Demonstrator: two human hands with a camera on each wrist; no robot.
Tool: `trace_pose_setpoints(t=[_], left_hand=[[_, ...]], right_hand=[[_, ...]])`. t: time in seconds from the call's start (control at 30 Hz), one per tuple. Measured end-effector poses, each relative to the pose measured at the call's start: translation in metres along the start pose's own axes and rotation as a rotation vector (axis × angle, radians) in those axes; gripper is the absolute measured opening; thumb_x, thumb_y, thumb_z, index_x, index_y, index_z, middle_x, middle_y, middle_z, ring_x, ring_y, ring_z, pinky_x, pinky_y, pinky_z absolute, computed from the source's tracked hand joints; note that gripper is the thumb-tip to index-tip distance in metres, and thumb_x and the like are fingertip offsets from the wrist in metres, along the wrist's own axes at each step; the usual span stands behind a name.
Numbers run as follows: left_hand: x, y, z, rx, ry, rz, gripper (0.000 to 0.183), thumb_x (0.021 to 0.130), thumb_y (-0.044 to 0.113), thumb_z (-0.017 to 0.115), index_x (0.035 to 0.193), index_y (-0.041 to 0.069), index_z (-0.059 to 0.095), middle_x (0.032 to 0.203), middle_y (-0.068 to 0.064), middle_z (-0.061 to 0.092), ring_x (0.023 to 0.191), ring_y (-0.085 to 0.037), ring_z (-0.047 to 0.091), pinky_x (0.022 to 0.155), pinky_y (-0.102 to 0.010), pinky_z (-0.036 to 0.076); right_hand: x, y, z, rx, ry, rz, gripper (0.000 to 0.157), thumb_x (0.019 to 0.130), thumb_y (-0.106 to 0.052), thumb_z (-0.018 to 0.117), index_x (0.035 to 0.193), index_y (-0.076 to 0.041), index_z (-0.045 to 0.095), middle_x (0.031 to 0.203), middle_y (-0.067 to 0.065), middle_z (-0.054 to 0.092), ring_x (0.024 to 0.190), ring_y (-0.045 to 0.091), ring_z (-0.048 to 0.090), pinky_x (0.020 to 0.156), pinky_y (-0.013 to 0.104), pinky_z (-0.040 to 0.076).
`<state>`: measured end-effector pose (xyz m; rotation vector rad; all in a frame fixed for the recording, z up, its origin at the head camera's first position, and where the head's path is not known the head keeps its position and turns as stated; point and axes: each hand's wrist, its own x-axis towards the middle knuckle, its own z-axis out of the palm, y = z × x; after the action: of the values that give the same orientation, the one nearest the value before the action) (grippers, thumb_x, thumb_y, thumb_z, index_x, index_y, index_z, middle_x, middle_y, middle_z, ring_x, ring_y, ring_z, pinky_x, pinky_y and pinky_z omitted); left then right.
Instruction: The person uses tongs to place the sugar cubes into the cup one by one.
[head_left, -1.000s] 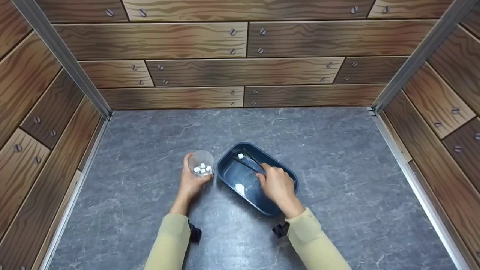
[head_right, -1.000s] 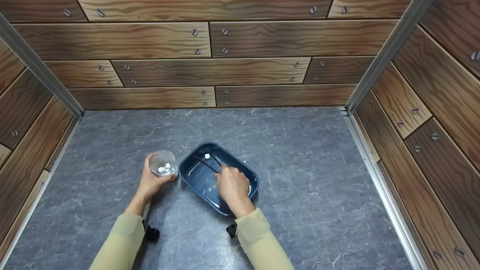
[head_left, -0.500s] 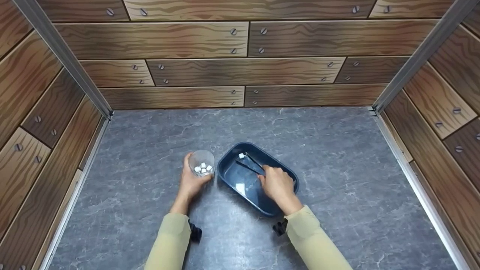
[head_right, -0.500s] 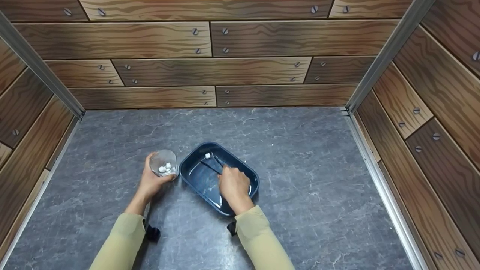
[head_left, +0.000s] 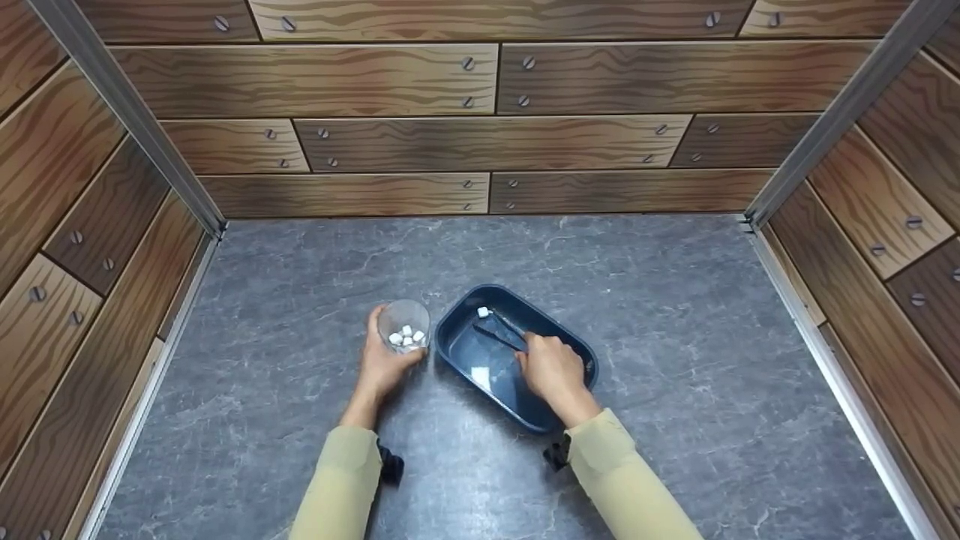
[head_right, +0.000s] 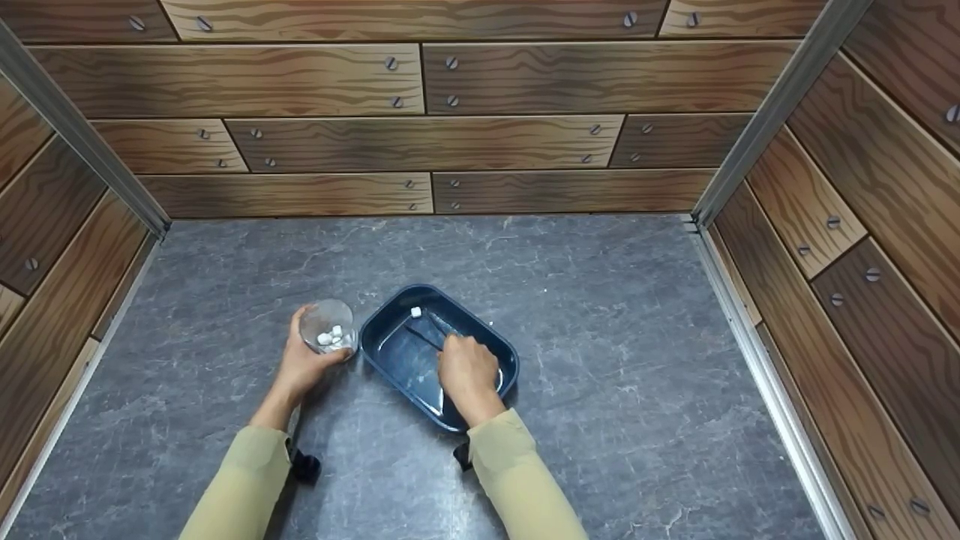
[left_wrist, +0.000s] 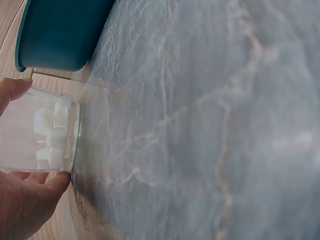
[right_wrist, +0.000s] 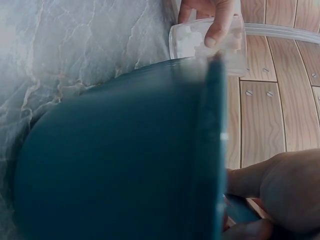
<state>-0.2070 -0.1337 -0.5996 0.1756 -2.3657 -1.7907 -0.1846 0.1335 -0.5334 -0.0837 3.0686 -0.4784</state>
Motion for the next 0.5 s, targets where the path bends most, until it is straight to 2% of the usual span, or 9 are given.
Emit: trace_pose_setpoints(t=[0.23,0.5], left_hand=[[-0.0009,0.0015,-0.0015,0.03,-0.016,-0.023,0.102,0.061,0.004,0.086,0.147,0.012,0.031,0.138,-0.028,0.046,0.122,-0.042,0.047,0.101,-0.05,0.039],[0.0001,0.0009,-0.0011,0.033,-0.013,-0.012,0.101,0.061,0.005,0.087,0.146,0.012,0.033,0.138,-0.028,0.046,0.122,-0.042,0.048,0.101,-0.05,0.039]], right_hand=[[0.0002,0.0016,0.0035,-0.021,0.02,-0.012,0.028,0.093,-0.027,0.067,0.114,-0.009,0.07,0.099,0.02,0.07,0.081,0.04,0.067,0.063,0.053,0.053],[0.0037,-0.0003,0.0049,-0.035,0.039,-0.038,0.025,0.092,-0.026,0.067,0.109,-0.008,0.07,0.095,0.018,0.071,0.079,0.039,0.067,0.062,0.052,0.053]])
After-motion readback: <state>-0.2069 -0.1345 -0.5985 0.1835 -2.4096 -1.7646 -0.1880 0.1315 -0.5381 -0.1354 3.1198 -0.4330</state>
